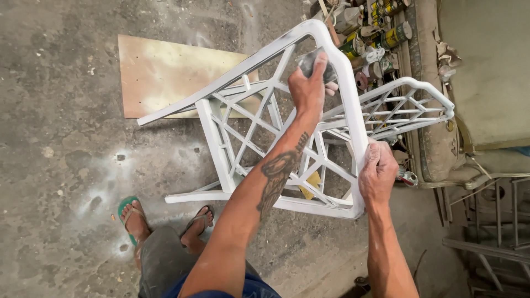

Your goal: The person sands the surface of a white metal chair frame using a sanding block. They systematically rub the block along the curved armrests, legs, and the intricate lattice of the backrest to smooth the surface. The person repositions the chair and adjusts their grip to reach different sections of the frame.

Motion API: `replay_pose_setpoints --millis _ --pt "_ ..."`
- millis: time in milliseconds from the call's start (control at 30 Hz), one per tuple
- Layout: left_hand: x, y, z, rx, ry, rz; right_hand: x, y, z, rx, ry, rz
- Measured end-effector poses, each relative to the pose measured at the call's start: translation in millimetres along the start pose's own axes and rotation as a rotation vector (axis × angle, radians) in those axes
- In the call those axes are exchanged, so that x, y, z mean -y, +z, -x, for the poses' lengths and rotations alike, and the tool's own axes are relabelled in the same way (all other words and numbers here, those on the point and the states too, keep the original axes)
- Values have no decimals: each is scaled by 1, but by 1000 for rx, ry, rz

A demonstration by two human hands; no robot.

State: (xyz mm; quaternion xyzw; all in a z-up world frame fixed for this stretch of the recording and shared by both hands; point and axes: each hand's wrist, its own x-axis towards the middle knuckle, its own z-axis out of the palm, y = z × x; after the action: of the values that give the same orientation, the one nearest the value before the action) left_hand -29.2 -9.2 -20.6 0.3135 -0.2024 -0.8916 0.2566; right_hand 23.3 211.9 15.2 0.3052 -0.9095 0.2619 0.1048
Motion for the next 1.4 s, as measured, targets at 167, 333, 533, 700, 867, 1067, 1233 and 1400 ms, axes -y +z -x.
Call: replay_pose_setpoints --millis 167,333,533,700,867,1067,1233,1400 --pt "-10 -16 -10 -93 -93 148 6 0 0 3 10 -27" --pt "-17 -16 -30 -94 -106 -80 1 -1 1 9 55 -32" --pt "-21 -14 -38 -42 -11 125 8 0 1 8 31 -22" --pt "-16 -6 -49 -86 -75 251 4 0 1 -3 0 9" --pt "-21 -11 -48 -74 -92 101 11 -1 1 4 23 10" --pt "-27 -23 -58 -91 78 -291 11 1 3 3 16 30" --pt "-27 -26 -62 -53 81 -156 14 3 5 5 28 -11" --pt "-2 -46 -86 -108 174 -119 2 3 2 -50 -43 -52"
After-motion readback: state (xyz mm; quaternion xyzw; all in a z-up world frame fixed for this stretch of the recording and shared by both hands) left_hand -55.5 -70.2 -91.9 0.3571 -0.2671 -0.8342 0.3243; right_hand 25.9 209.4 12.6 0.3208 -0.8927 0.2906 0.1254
